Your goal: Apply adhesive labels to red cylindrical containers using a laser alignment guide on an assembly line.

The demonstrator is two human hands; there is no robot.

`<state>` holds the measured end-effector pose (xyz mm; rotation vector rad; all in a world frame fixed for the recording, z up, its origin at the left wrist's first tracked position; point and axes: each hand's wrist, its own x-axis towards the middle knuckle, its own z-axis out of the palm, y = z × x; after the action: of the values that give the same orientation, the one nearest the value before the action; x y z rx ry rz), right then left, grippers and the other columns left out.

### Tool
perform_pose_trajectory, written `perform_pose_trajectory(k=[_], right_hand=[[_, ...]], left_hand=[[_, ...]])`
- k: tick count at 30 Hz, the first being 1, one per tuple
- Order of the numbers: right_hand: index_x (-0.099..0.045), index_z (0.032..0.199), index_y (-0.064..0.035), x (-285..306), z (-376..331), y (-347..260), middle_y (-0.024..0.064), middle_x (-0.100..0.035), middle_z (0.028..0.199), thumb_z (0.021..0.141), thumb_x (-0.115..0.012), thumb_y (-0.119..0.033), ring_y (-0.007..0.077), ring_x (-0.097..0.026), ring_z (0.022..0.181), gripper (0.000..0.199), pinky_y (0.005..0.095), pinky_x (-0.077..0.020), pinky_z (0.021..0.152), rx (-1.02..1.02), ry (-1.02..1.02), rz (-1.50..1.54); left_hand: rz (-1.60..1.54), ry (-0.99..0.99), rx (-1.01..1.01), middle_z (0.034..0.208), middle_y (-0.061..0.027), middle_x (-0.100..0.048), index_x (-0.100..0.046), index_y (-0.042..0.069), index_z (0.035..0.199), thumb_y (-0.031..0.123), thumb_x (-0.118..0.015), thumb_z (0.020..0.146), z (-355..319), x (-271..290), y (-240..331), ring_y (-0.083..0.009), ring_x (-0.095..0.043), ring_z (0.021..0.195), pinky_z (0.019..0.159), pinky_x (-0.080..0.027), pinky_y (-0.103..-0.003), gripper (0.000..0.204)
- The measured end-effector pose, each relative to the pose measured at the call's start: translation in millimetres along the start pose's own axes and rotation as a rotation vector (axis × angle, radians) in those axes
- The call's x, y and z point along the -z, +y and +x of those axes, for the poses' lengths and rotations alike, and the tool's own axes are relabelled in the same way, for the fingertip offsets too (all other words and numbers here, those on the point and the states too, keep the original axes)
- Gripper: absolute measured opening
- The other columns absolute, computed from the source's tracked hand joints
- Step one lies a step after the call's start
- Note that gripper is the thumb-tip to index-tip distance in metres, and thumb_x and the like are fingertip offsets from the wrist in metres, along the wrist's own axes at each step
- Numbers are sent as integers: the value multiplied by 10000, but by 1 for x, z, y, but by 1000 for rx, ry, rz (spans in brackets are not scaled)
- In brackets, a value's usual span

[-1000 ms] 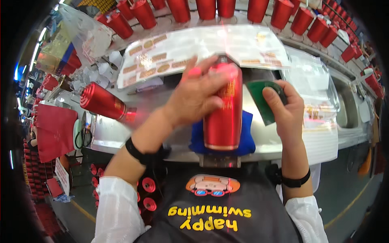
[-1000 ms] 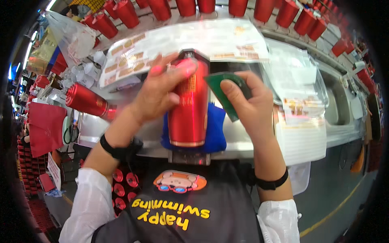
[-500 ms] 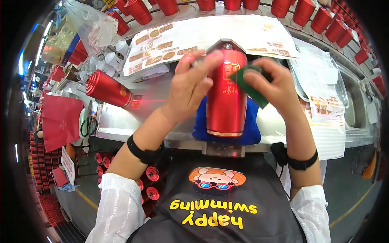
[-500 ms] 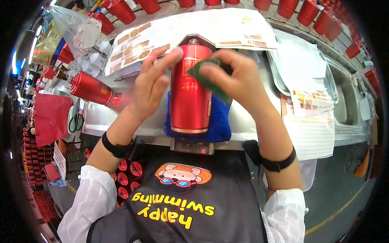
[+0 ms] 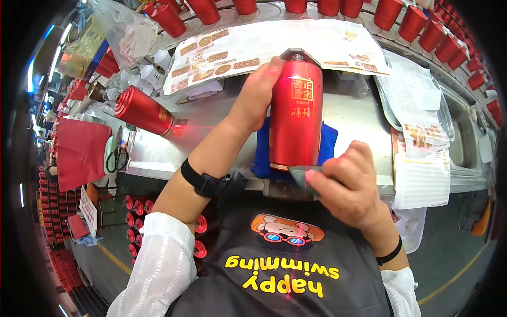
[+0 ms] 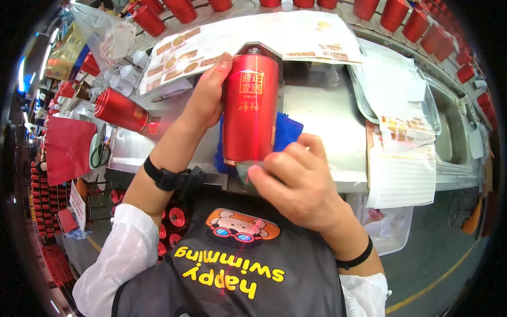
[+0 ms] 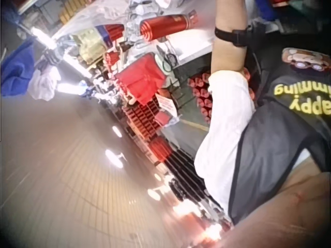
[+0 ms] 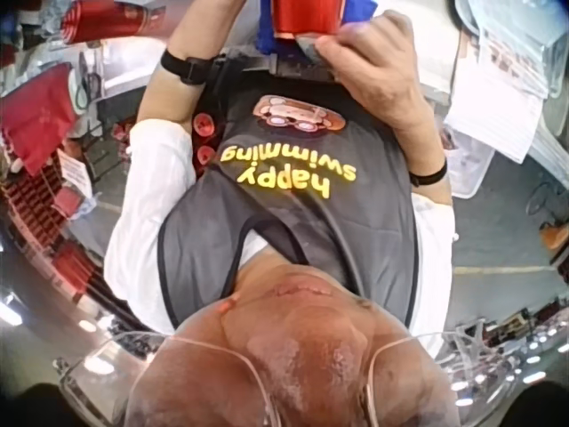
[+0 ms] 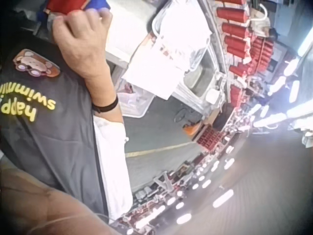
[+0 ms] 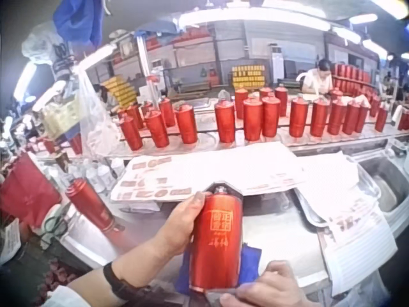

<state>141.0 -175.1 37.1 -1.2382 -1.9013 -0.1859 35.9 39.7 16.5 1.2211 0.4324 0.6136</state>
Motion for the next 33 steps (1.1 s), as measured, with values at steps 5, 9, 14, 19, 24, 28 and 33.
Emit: perform_pose_trajectory(k=[5,9,14,19,24,28,33], right_hand=[[-631,832,-72,5,4,-13,13,-521,792,683,-712,-100,174,-495,681,172,377,-394,730,26,-19,-18],[-636,843,-67,3,-1,-13,14,-518,792,679,-713,-90,179,-497,683,183,371,-391,729,19,-139,36],[-638,864,-69,0,1,-12,17,-532,809,671,-712,-79,181,-504,694,207,360,-384,723,-10,-97,-27],[-634,855,-74,3,7,-14,9,-530,801,618,-741,-77,179,-508,705,260,359,-382,704,11,-12,-91],[-633,846,-78,0,7,-15,3,-539,805,616,-739,-92,177,-509,704,253,353,-386,705,0,-73,-43],[-633,851,-81,-2,5,-16,9,-551,815,628,-722,-89,179,-512,702,240,353,-392,709,17,-63,-33],[-638,846,-83,-1,5,-17,10,-542,799,626,-725,-88,177,-515,706,237,357,-389,707,-19,-118,2]], left_hand=[[101,30,-115,1187,-105,-606,-484,-34,1297,386,-493,993,-15,12,-12,-145,-569,1070,941,-445,-297,518],[391,132,-334,1327,-173,-528,-359,-86,1400,417,-551,962,-57,4,-22,-218,-507,1217,1022,-389,-323,694],[833,-139,-374,1447,-253,-371,-156,-43,1496,486,-664,845,-114,15,-28,-388,-397,1313,1127,-243,-450,981],[1096,-56,-521,1386,-246,-428,-149,-30,1498,447,-719,795,-116,9,-31,-405,-449,1233,1129,-162,-572,1023],[1231,-4,-585,1294,-225,-492,-203,-38,1486,444,-703,813,-114,9,-34,-393,-488,1199,1095,-191,-624,967],[1224,32,-630,1254,-221,-511,-228,-40,1480,445,-684,831,-114,7,-35,-394,-505,1166,1085,-209,-628,930],[1228,5,-589,1298,-239,-488,-234,-42,1479,446,-680,833,-115,7,-34,-404,-480,1212,1093,-189,-627,924]])
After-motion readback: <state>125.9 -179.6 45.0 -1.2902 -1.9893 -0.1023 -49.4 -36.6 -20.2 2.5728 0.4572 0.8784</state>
